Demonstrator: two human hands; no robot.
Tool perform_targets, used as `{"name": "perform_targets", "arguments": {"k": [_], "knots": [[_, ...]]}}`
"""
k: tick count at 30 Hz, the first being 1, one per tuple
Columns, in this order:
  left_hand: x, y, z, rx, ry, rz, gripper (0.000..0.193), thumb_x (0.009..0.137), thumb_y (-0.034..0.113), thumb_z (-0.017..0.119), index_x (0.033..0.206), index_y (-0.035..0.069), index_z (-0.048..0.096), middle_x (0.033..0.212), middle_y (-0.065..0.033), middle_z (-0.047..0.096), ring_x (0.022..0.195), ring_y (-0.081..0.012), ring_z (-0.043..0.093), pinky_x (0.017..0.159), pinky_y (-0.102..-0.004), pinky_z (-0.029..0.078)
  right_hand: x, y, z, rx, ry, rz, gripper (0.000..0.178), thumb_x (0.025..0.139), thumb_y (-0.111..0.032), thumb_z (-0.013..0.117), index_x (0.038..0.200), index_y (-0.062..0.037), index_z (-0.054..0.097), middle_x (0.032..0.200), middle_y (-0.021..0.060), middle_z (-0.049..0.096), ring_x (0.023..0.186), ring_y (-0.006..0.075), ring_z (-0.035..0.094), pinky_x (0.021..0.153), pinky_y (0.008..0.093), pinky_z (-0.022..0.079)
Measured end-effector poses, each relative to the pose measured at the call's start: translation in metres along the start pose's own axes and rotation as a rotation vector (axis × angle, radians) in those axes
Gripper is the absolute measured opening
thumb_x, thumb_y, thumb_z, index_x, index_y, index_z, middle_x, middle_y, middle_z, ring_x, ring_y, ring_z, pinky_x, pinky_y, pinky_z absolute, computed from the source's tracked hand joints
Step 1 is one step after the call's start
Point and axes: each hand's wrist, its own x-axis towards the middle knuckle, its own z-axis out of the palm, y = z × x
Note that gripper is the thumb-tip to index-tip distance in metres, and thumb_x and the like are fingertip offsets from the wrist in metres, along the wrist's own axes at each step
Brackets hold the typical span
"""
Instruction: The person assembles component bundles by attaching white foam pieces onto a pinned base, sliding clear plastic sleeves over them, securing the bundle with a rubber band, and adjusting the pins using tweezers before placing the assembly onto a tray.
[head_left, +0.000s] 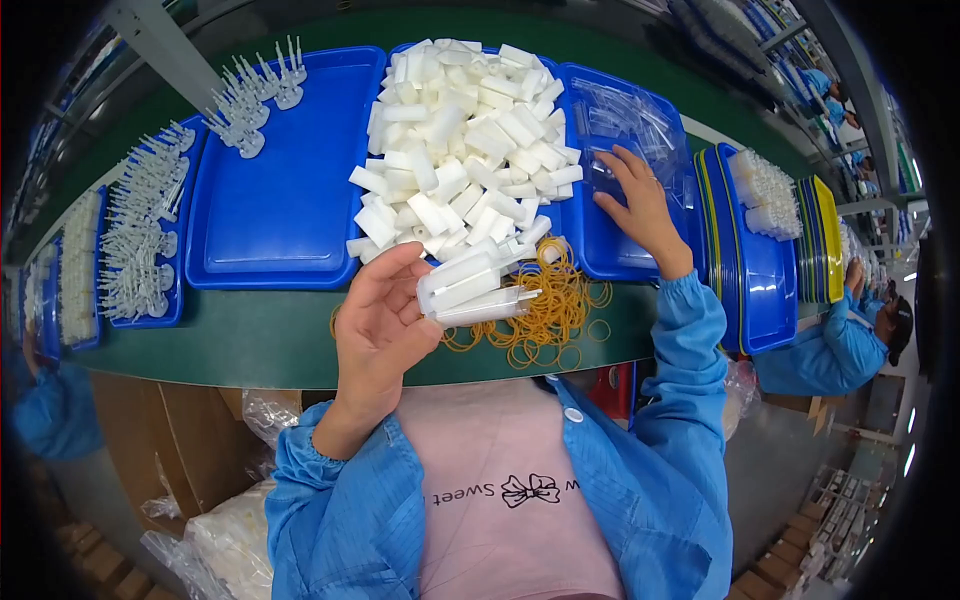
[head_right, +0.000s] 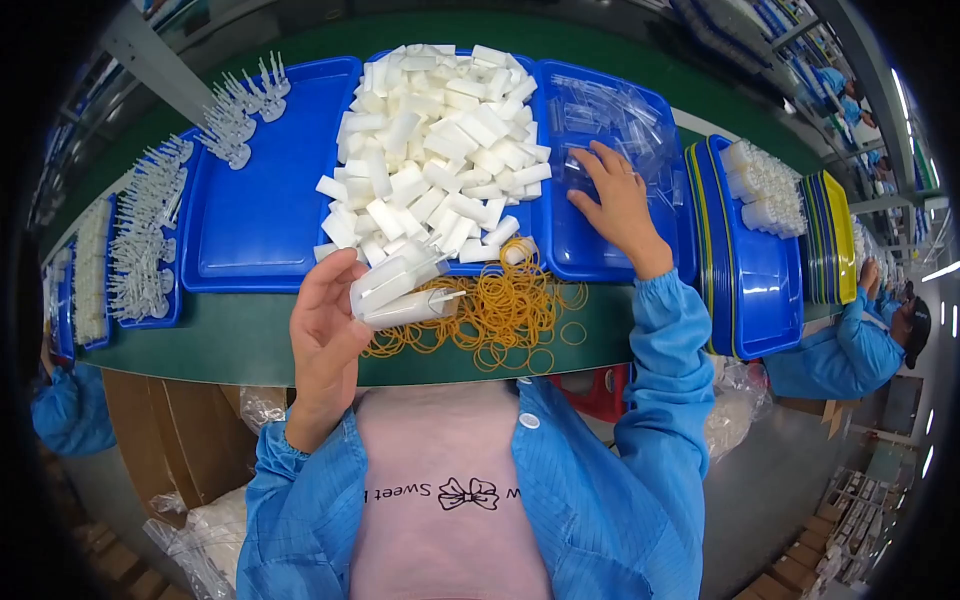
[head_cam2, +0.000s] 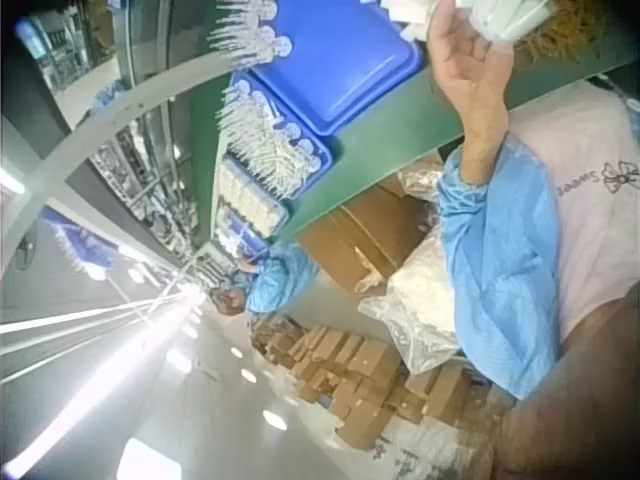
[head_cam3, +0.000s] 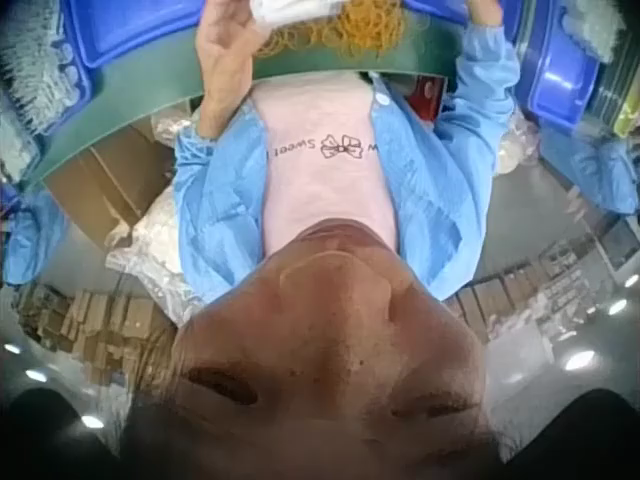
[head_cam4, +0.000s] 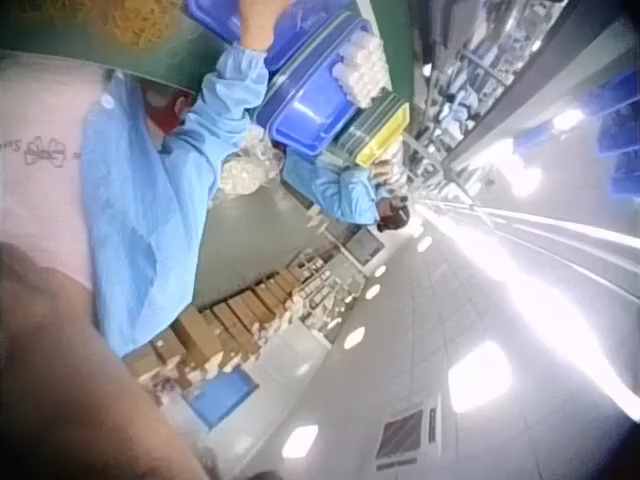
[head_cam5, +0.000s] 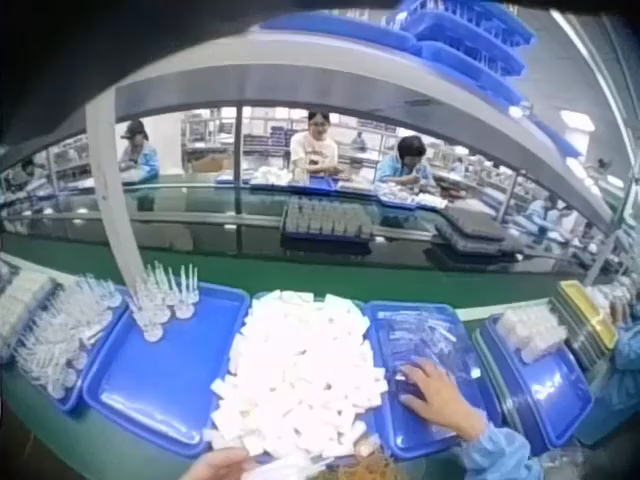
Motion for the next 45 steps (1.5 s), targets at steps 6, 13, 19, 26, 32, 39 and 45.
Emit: {"name": "perform_targets", "arguments": {"k": [6,13,19,26,32,39,45], "knots": [[0.002,0.0,0.003,-0.005,-0.017,-0.021,0.06,0.073,-0.005,0.061,0.129,0.0,0.04,0.114,-0.0087,0.049,0.107,-0.0182,0.053,0.089,-0.0288,0.045,-0.033,-0.008,-0.008,0.253,0.054,-0.089,0.036,0.073,-0.015,0.069,0.108,-0.0144,0.06,0.127,0.0096,0.048,0.123,0.0327,0.04,0.101,0.0452,0.031],[0.0,-0.001,0.008,-0.01,0.005,-0.039,0.061,0.073,-0.005,0.06,0.129,-0.001,0.04,0.113,-0.0089,0.049,0.106,-0.018,0.053,0.089,-0.0294,0.045,-0.042,-0.029,-0.036,0.042,0.324,-0.017,0.026,0.07,-0.009,0.071,0.096,-0.0114,0.066,0.103,0.0071,0.056,0.1,0.0264,0.053,0.085,0.0401,0.04],[-0.004,-0.009,0.005,0.098,-0.066,0.058,0.063,0.071,-0.004,0.064,0.129,-0.002,0.041,0.112,-0.0088,0.048,0.102,-0.0169,0.054,0.091,-0.0293,0.044,-0.058,-0.096,-0.06,1.405,0.347,0.007,0.032,0.076,0.003,0.061,0.107,-0.0008,0.055,0.098,0.0109,0.057,0.095,0.0196,0.057,0.082,0.0323,0.047],[-0.003,-0.01,0.008,0.441,-0.155,0.264,0.059,0.067,0.001,0.07,0.122,-0.001,0.05,0.113,-0.0101,0.048,0.1,-0.0171,0.053,0.088,-0.0293,0.044,-0.078,-0.133,-0.057,1.434,0.319,-0.237,0.045,0.079,0.004,0.057,0.121,0.0008,0.041,0.106,0.0161,0.056,0.1,0.024,0.058,0.085,0.0351,0.048],[-0.002,-0.01,0.006,0.354,-0.168,0.211,0.056,0.068,0.003,0.069,0.121,-0.001,0.052,0.111,-0.0103,0.048,0.101,-0.017,0.051,0.089,-0.0277,0.042,-0.084,-0.15,-0.058,1.464,0.402,-0.18,0.048,0.08,0.001,0.06,0.123,0.0008,0.039,0.106,0.0162,0.055,0.095,0.0226,0.059,0.083,0.0342,0.049],[-0.005,-0.006,0.008,0.538,-0.171,0.32,0.051,0.067,0.001,0.067,0.117,-0.002,0.056,0.109,-0.0115,0.044,0.097,-0.0187,0.048,0.086,-0.0284,0.042,-0.076,-0.142,-0.048,1.286,0.536,-0.149,0.04,0.084,-0.024,0.065,0.112,-0.0035,0.045,0.089,0.0068,0.053,0.074,0.0134,0.053,0.068,0.0287,0.047],[-0.003,-0.004,0.014,0.686,-0.207,0.488,0.047,0.068,0.002,0.068,0.114,-0.002,0.059,0.106,-0.0119,0.043,0.092,-0.0195,0.049,0.076,-0.0277,0.045,-0.074,-0.144,-0.038,1.425,0.317,-0.089,0.019,0.085,-0.014,0.062,0.095,-0.002,0.05,0.085,0.0036,0.051,0.073,0.0066,0.044,0.066,0.0201,0.036]]}}
